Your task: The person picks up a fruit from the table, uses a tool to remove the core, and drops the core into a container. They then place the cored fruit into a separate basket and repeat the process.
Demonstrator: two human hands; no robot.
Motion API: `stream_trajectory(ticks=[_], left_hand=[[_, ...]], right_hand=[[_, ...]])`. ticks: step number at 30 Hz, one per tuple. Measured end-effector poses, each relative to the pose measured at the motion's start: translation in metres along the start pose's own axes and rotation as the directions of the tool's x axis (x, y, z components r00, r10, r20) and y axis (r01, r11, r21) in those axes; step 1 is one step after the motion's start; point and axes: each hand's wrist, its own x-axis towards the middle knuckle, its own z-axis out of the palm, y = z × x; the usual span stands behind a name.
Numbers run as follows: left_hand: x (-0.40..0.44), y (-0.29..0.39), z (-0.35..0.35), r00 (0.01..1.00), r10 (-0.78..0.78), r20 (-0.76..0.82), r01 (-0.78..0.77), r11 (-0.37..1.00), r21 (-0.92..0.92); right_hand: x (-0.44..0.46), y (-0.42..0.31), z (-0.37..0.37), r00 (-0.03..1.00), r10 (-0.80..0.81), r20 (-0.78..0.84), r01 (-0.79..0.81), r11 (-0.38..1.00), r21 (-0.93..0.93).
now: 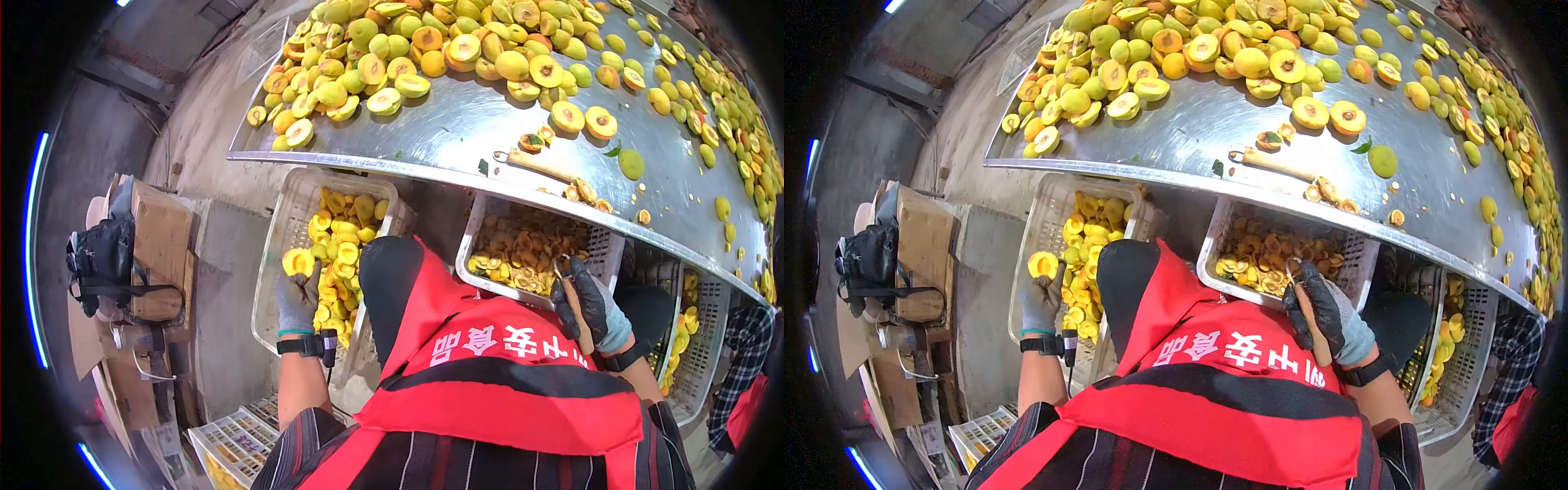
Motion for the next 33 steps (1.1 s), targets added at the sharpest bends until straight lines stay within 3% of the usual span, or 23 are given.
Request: stream_trajectory(ticks=[1,2,4,5,6,7,8,9,10,11,13,16,18,19,21,22,24,25,28,29,30,31,33], left_hand=[[-0.002,0.003,-0.017,0.994,0.081,0.073,-0.108,0.639,0.761],[-0.001,0.006,-0.040,0.980,0.081,0.184,-0.167,-0.182,0.969],[0.052,-0.013,-0.137,0.994,0.051,0.097,-0.068,-0.411,0.909],[0.037,-0.002,-0.138,0.926,-0.149,0.348,-0.362,-0.618,0.698],[0.037,0.012,-0.141,0.757,-0.396,0.520,-0.566,-0.795,0.219],[0.047,0.006,-0.138,0.962,-0.068,0.265,-0.253,-0.596,0.762],[0.043,0.006,-0.108,0.981,0.091,-0.173,0.185,-0.147,0.972],[0.050,0.013,-0.080,0.982,0.085,-0.166,0.177,-0.150,0.973],[0.060,0.021,-0.047,0.967,0.149,0.205,-0.199,-0.058,0.978],[0.068,0.031,-0.008,0.811,0.244,0.531,-0.549,0.008,0.836],[0.057,0.032,0.113,0.775,0.217,0.593,-0.580,0.615,0.534],[0.053,0.019,0.239,0.504,0.053,0.862,-0.830,0.304,0.467],[0.083,0.003,0.287,0.529,-0.005,0.849,-0.844,-0.109,0.525],[0.098,-0.006,0.301,0.515,-0.012,0.857,-0.853,-0.101,0.512],[0.114,-0.023,0.318,0.730,-0.258,0.633,-0.682,-0.205,0.702],[0.120,-0.031,0.320,0.723,-0.266,0.637,-0.688,-0.198,0.698],[0.112,-0.038,0.326,0.688,-0.269,0.674,-0.700,-0.492,0.518],[0.107,-0.041,0.324,0.688,-0.269,0.674,-0.699,-0.492,0.518],[0.054,-0.049,0.312,0.426,-0.265,0.865,-0.900,-0.029,0.434],[0.035,-0.052,0.310,0.463,-0.271,0.844,-0.831,0.198,0.520],[0.010,-0.055,0.306,0.499,-0.290,0.817,-0.704,0.414,0.577],[-0.029,-0.053,0.306,0.450,-0.297,0.842,-0.661,0.523,0.538],[-0.075,-0.059,0.298,0.386,-0.416,0.823,-0.351,0.759,0.548]], right_hand=[[0.000,-0.001,0.000,0.999,-0.010,0.032,0.012,0.999,-0.046],[-0.001,-0.001,0.001,0.999,-0.014,0.030,0.016,0.999,-0.041],[-0.002,-0.003,-0.001,0.998,0.041,0.055,-0.046,0.995,0.084],[-0.002,-0.003,-0.002,0.998,0.034,0.048,-0.038,0.995,0.091],[-0.002,-0.002,-0.004,0.998,0.008,0.065,-0.014,0.996,0.089],[-0.003,-0.001,-0.006,0.997,-0.016,0.079,0.009,0.996,0.086],[-0.003,-0.001,-0.006,0.997,-0.020,0.069,0.013,0.996,0.092],[-0.002,-0.001,-0.005,0.999,0.007,0.035,-0.011,0.994,0.110],[-0.001,-0.001,-0.004,0.999,0.036,0.004,-0.036,0.991,0.126],[0.001,0.000,-0.005,0.999,0.047,0.002,-0.047,0.991,0.127],[0.002,0.000,-0.004,0.999,0.040,0.005,-0.041,0.992,0.116],[0.000,-0.003,-0.002,1.000,0.012,-0.009,-0.011,0.994,0.107],[-0.003,-0.005,-0.004,0.999,-0.018,0.037,0.016,0.998,0.066],[-0.004,-0.005,-0.006,0.999,-0.013,0.039,0.010,0.997,0.075],[-0.009,-0.007,-0.003,1.000,-0.011,-0.002,0.011,0.995,0.101],[-0.011,-0.009,-0.002,1.000,0.001,-0.023,0.002,0.993,0.119],[-0.012,-0.007,-0.003,0.999,-0.023,-0.022,0.025,0.995,0.098],[-0.011,-0.007,-0.003,0.999,-0.039,-0.015,0.040,0.996,0.077],[-0.011,-0.022,0.009,0.999,-0.016,-0.029,0.018,0.998,0.056],[-0.012,-0.028,0.010,0.998,0.029,-0.052,-0.026,0.998,0.055],[-0.001,-0.019,0.001,0.997,-0.069,-0.019,0.068,0.998,-0.016],[0.001,-0.028,0.006,0.996,-0.079,-0.035,0.081,0.995,0.051],[0.014,-0.041,0.015,0.989,-0.145,-0.038,0.150,0.964,0.221]])
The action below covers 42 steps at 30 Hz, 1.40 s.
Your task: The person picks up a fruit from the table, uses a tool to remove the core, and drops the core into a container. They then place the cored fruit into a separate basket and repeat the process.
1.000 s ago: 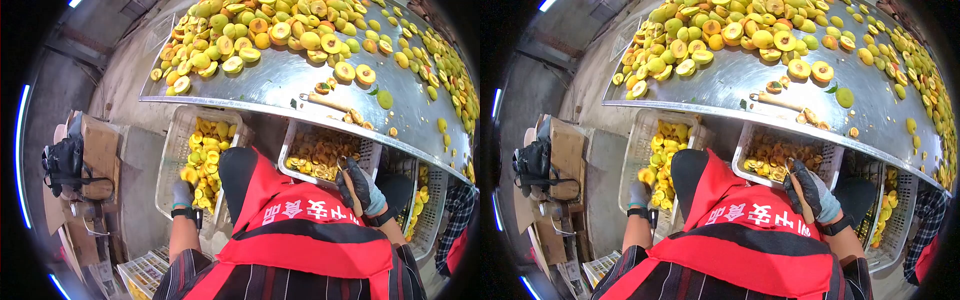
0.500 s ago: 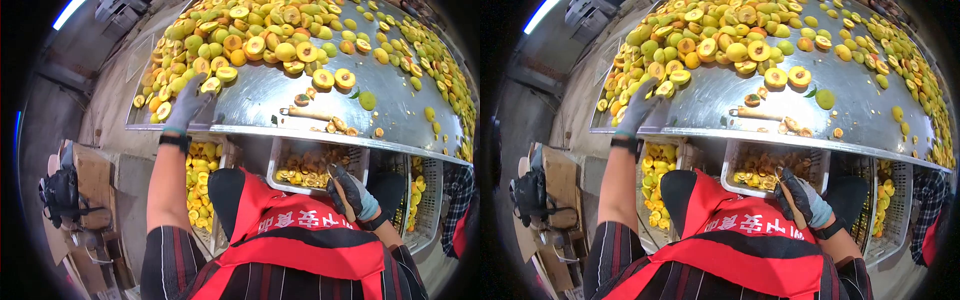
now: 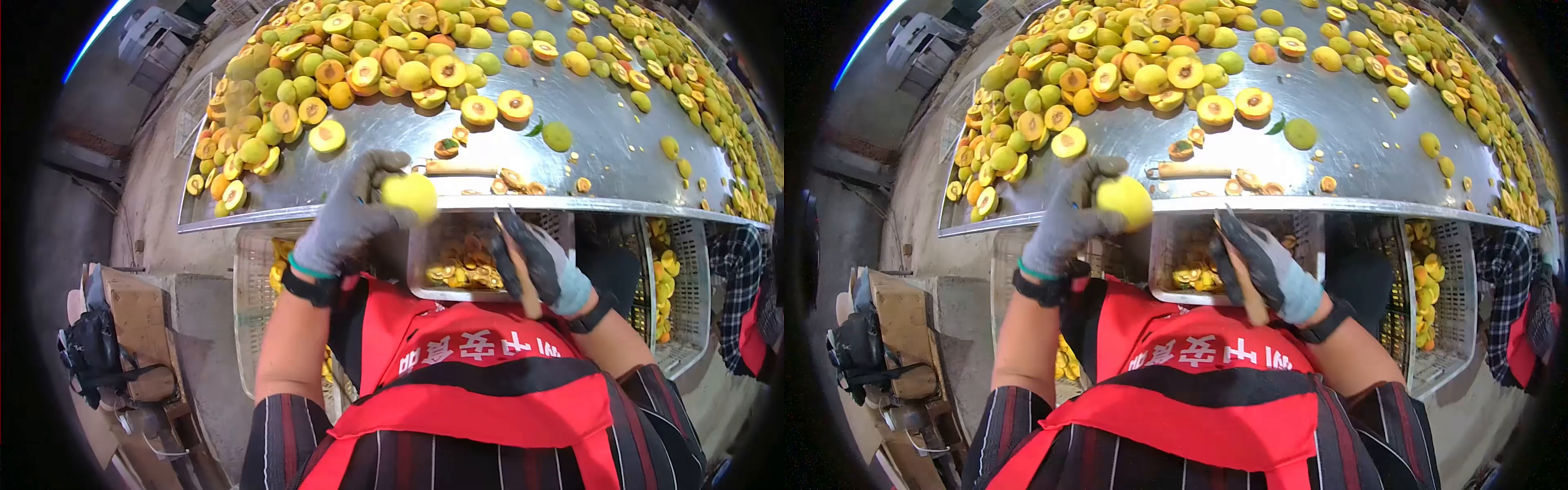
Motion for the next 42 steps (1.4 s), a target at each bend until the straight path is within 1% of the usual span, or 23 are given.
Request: stream_trajectory(ticks=[1,2,5,6,7,8,9,10,11,13,14,15,17,18,21,28,30,32,34,37,39,40,42], left_hand=[[-0.008,-0.001,0.017,0.997,0.004,0.076,0.011,0.981,-0.193],[-0.015,-0.006,0.029,0.997,0.013,0.080,0.010,0.958,-0.286],[-0.023,-0.028,0.056,0.997,0.080,0.010,-0.071,0.927,-0.367],[-0.026,-0.029,0.063,0.996,0.086,-0.028,-0.089,0.884,-0.459],[-0.027,-0.030,0.068,0.994,0.089,-0.067,-0.112,0.831,-0.545],[-0.026,-0.045,0.068,0.978,0.186,-0.094,-0.207,0.922,-0.328],[-0.029,-0.047,0.071,0.979,0.183,-0.093,-0.204,0.922,-0.330],[-0.034,-0.048,0.074,0.990,0.088,-0.109,-0.127,0.897,-0.424],[-0.037,-0.049,0.075,0.993,-0.007,-0.116,-0.053,0.857,-0.512],[-0.039,-0.054,0.068,0.995,-0.015,-0.098,-0.051,0.771,-0.635],[-0.040,-0.054,0.067,0.992,0.054,-0.117,-0.117,0.750,-0.651],[-0.042,-0.054,0.067,0.983,0.121,-0.138,-0.182,0.723,-0.666],[-0.041,-0.051,0.072,0.977,0.184,-0.106,-0.208,0.719,-0.663],[-0.042,-0.049,0.075,0.972,0.207,-0.112,-0.229,0.723,-0.652],[-0.044,-0.041,0.083,0.964,0.209,-0.165,-0.266,0.766,-0.585],[-0.046,-0.041,0.091,0.917,0.285,-0.279,-0.365,0.881,-0.302],[-0.044,-0.042,0.091,0.898,0.310,-0.313,-0.385,0.897,-0.216],[-0.046,-0.040,0.092,0.877,0.337,-0.344,-0.399,0.908,-0.128],[-0.049,-0.029,0.094,0.863,0.412,-0.292,-0.375,0.910,0.174],[-0.046,-0.043,0.093,0.880,0.327,-0.343,-0.378,0.921,-0.093],[-0.049,-0.042,0.094,0.874,0.347,-0.340,-0.389,0.919,-0.061],[-0.050,-0.042,0.094,0.868,0.368,-0.335,-0.400,0.916,-0.028],[-0.051,-0.043,0.092,0.876,0.367,-0.312,-0.402,0.914,-0.054]], right_hand=[[0.010,0.004,-0.003,0.998,-0.055,0.023,0.052,0.992,0.111],[0.017,0.012,-0.009,0.951,-0.305,0.050,0.294,0.845,-0.447],[0.023,0.016,0.010,0.949,-0.313,0.041,0.300,0.854,-0.426],[0.019,0.014,0.023,0.972,-0.234,-0.015,0.235,0.972,0.017],[0.041,0.052,-0.015,0.873,-0.481,0.075,0.435,0.703,-0.563],[0.018,0.028,0.017,0.920,-0.387,0.057,0.371,0.816,-0.443],[-0.003,0.004,0.051,0.957,-0.286,0.054,0.289,0.906,-0.310],[0.007,0.019,0.046,0.733,-0.659,0.168,0.631,0.567,-0.530],[0.003,0.017,0.046,0.733,-0.660,0.167,0.632,0.568,-0.528],[-0.008,0.003,0.047,0.964,-0.266,0.019,0.246,0.858,-0.451],[-0.014,-0.005,0.049,0.993,-0.110,-0.031,0.085,0.889,-0.450],[-0.017,-0.006,0.051,0.994,-0.109,-0.032,0.083,0.889,-0.449],[-0.019,-0.007,0.054,0.942,-0.333,0.030,0.235,0.595,-0.768],[-0.020,-0.002,0.048,0.834,-0.464,0.299,0.456,0.271,-0.848],[-0.022,-0.005,0.057,0.932,-0.358,0.057,0.235,0.477,-0.847],[-0.020,0.008,0.058,0.908,-0.410,0.084,0.286,0.461,-0.840],[-0.018,0.017,0.058,0.697,-0.659,0.283,0.464,0.115,-0.878],[-0.018,0.016,0.061,0.740,-0.627,0.243,0.411,0.136,-0.901],[-0.018,0.015,0.063,0.780,-0.593,0.202,0.356,0.155,-0.921],[-0.022,0.011,0.067,0.765,-0.594,0.247,0.444,0.209,-0.871],[-0.029,-0.001,0.074,0.987,-0.157,0.022,0.140,0.801,-0.582],[-0.026,0.004,0.072,0.988,-0.155,0.021,0.138,0.801,-0.582],[-0.018,0.019,0.064,0.787,-0.557,0.265,0.494,0.313,-0.811]])
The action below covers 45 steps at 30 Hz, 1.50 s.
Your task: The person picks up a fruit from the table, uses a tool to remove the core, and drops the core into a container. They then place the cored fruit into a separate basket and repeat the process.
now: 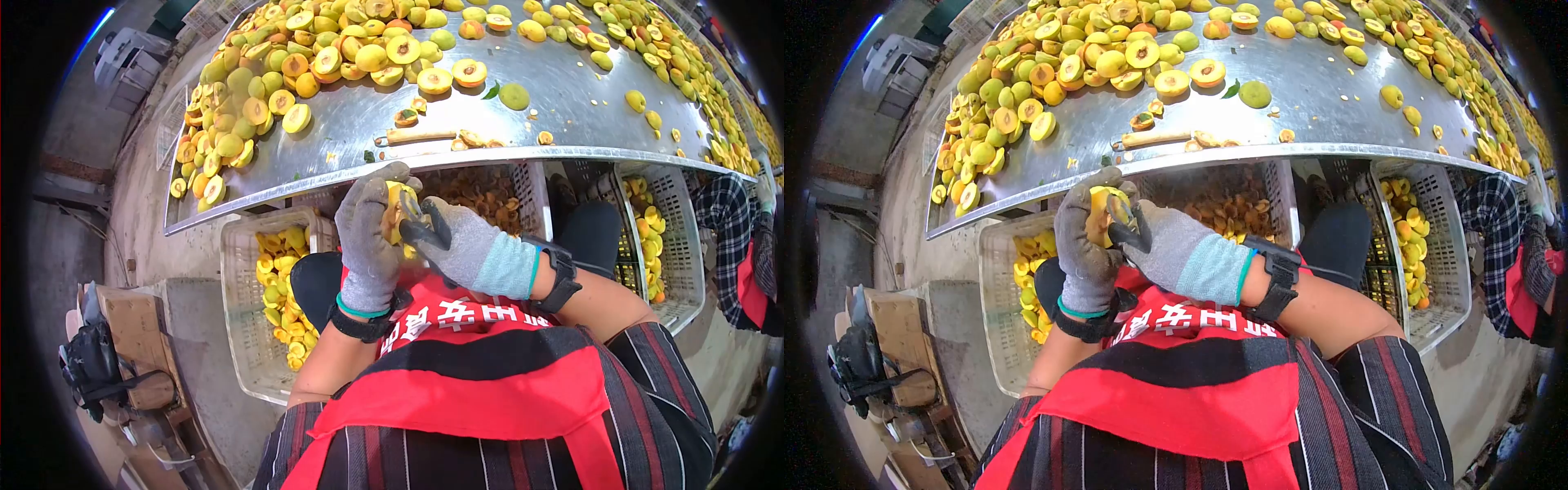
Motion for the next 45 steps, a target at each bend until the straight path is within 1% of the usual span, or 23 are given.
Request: stream_trajectory(ticks=[4,5,6,7,8,9,11,14,17,19,21,23,25,27,28,30,31,33,34,39,41,43,45], left_hand=[[0.006,0.002,-0.006,0.997,-0.012,0.080,0.013,1.000,-0.014],[0.007,0.005,-0.005,0.997,-0.010,0.079,0.011,1.000,-0.014],[0.008,0.009,-0.003,0.992,-0.109,0.065,0.121,0.964,-0.236],[0.009,0.011,-0.002,0.975,-0.208,0.074,0.219,0.868,-0.446],[0.010,0.010,-0.004,0.976,-0.206,0.071,0.216,0.869,-0.445],[0.011,0.008,-0.006,0.988,-0.138,0.066,0.153,0.928,-0.339],[0.010,0.008,-0.008,0.994,-0.078,0.074,0.093,0.969,-0.227],[0.006,0.009,-0.003,0.998,-0.044,-0.033,0.036,0.976,-0.214],[0.004,0.011,0.001,0.981,-0.195,0.023,0.189,0.909,-0.371],[0.002,0.012,0.011,1.000,-0.022,-0.022,0.017,0.983,-0.181],[0.000,0.010,0.017,0.999,0.017,-0.030,-0.024,0.964,-0.265],[0.002,0.000,0.016,0.990,0.078,-0.114,-0.083,0.996,-0.039],[0.003,-0.003,0.015,0.985,0.144,-0.094,-0.138,0.988,0.065],[0.004,-0.005,0.008,0.981,0.185,0.054,-0.193,0.932,0.305],[0.004,-0.007,0.007,0.982,0.184,0.052,-0.191,0.933,0.307],[0.005,-0.012,0.005,0.930,0.338,0.142,-0.356,0.740,0.571],[0.006,-0.015,0.007,0.931,0.335,0.143,-0.355,0.741,0.570],[0.010,-0.015,0.011,0.992,0.108,-0.072,-0.082,0.953,0.290],[0.010,-0.009,0.013,0.991,-0.110,-0.080,0.100,0.988,-0.116],[0.010,-0.002,0.019,0.995,-0.024,-0.094,0.003,0.976,-0.220],[0.011,0.000,0.010,1.000,-0.021,0.016,0.026,0.914,-0.405],[0.008,0.000,0.006,0.998,-0.055,0.004,0.054,0.944,-0.326],[0.009,-0.004,0.002,0.997,-0.050,0.065,0.063,0.974,-0.217]], right_hand=[[0.001,0.000,-0.003,0.984,-0.175,0.036,0.178,0.938,-0.297],[0.002,-0.017,-0.008,0.973,0.211,0.093,-0.219,0.972,0.087],[0.004,-0.026,-0.011,0.812,0.509,0.285,-0.583,0.705,0.404],[0.004,-0.022,-0.009,0.814,0.506,0.286,-0.581,0.707,0.402],[0.002,-0.013,-0.005,0.960,0.269,0.076,-0.279,0.922,0.268],[0.000,-0.004,-0.002,0.996,-0.038,-0.085,0.043,0.997,0.061],[0.001,-0.011,-0.019,0.998,0.033,-0.053,-0.037,0.996,-0.080],[0.005,-0.008,-0.024,0.975,-0.139,-0.171,0.116,0.984,-0.137],[0.014,-0.003,-0.013,0.956,-0.220,-0.194,0.164,0.950,-0.266],[0.017,0.005,-0.003,0.961,-0.080,-0.265,0.059,0.994,-0.089],[0.016,0.001,-0.001,0.961,-0.059,-0.270,0.023,0.990,-0.136],[0.017,0.004,0.001,0.939,-0.041,-0.341,0.057,0.998,0.038],[0.018,0.005,0.000,0.935,-0.033,-0.354,0.049,0.998,0.036],[0.020,0.007,0.000,0.932,-0.026,-0.361,0.042,0.998,0.037],[0.022,0.011,-0.001,0.941,-0.002,-0.340,0.036,0.995,0.095],[0.023,0.008,-0.005,0.954,0.051,-0.296,-0.006,0.989,0.148],[0.021,0.008,-0.004,0.953,0.054,-0.297,-0.009,0.989,0.149],[0.018,0.005,0.005,0.974,0.154,-0.165,-0.072,0.905,0.420],[0.015,0.011,0.016,0.966,-0.069,-0.248,0.125,0.968,0.216],[0.005,0.001,0.000,0.979,-0.097,-0.178,0.090,0.995,-0.044],[0.000,0.004,-0.006,0.977,0.163,-0.137,-0.120,0.953,0.279],[0.000,0.002,-0.013,0.981,0.160,-0.107,-0.125,0.952,0.280],[0.001,0.004,-0.016,0.988,0.140,-0.068,-0.137,0.989,0.051]])
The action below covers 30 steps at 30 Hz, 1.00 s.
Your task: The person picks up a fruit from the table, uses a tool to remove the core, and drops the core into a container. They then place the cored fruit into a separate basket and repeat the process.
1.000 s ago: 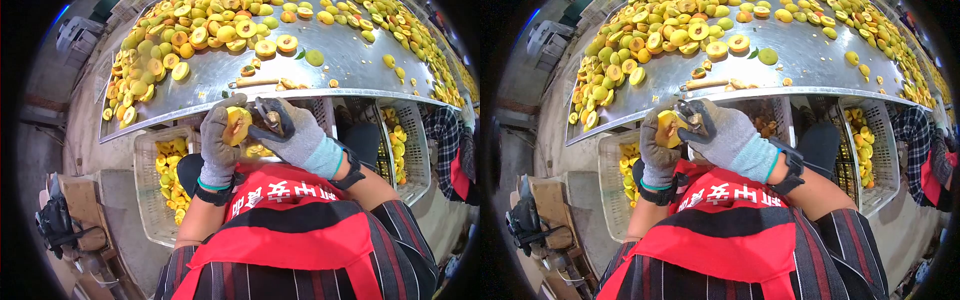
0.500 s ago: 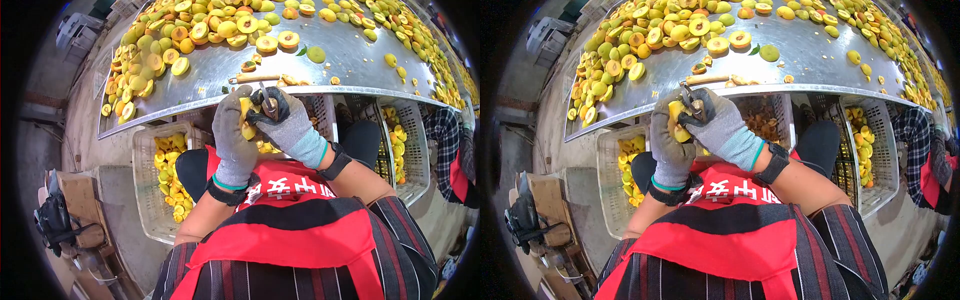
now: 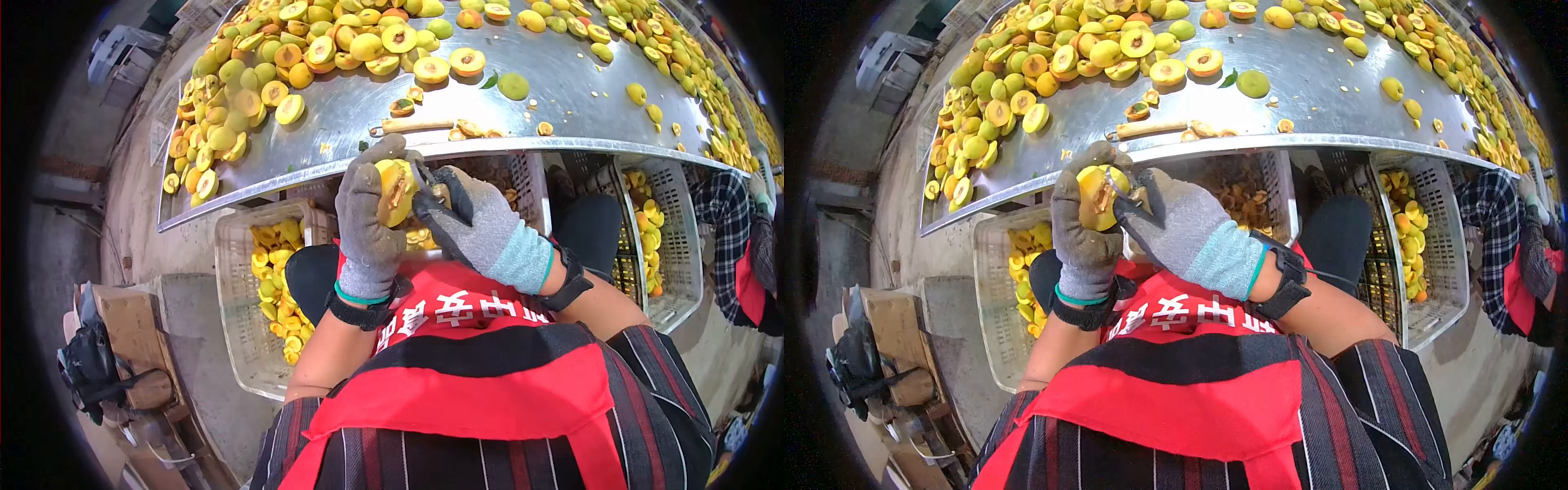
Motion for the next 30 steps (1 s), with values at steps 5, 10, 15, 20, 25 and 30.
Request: stream_trajectory(ticks=[5,10,15,20,25,30], left_hand=[[-0.002,0.002,0.004,0.999,0.010,-0.053,-0.007,0.999,0.050],[-0.005,0.012,0.005,0.997,-0.078,-0.008,0.076,0.985,-0.154],[-0.006,0.018,0.008,0.998,-0.049,0.037,0.052,0.996,-0.068],[-0.006,0.012,0.008,1.000,0.019,-0.010,-0.019,1.000,0.011],[-0.009,0.009,0.008,0.991,0.120,-0.052,-0.107,0.973,0.203],[-0.007,0.015,0.003,0.967,0.209,0.143,-0.253,0.810,0.529]], right_hand=[[0.003,-0.013,-0.013,0.982,-0.097,0.160,0.142,0.943,-0.302],[0.006,-0.017,-0.023,0.945,-0.260,0.201,0.298,0.934,-0.195],[0.003,-0.026,-0.023,0.968,-0.128,0.216,0.193,0.931,-0.311],[-0.001,-0.019,-0.012,0.956,-0.269,0.117,0.289,0.930,-0.227],[0.002,-0.049,-0.018,0.776,0.423,0.469,-0.539,0.830,0.142],[-0.004,0.009,0.012,0.974,-0.044,0.223,0.079,0.986,-0.149]])
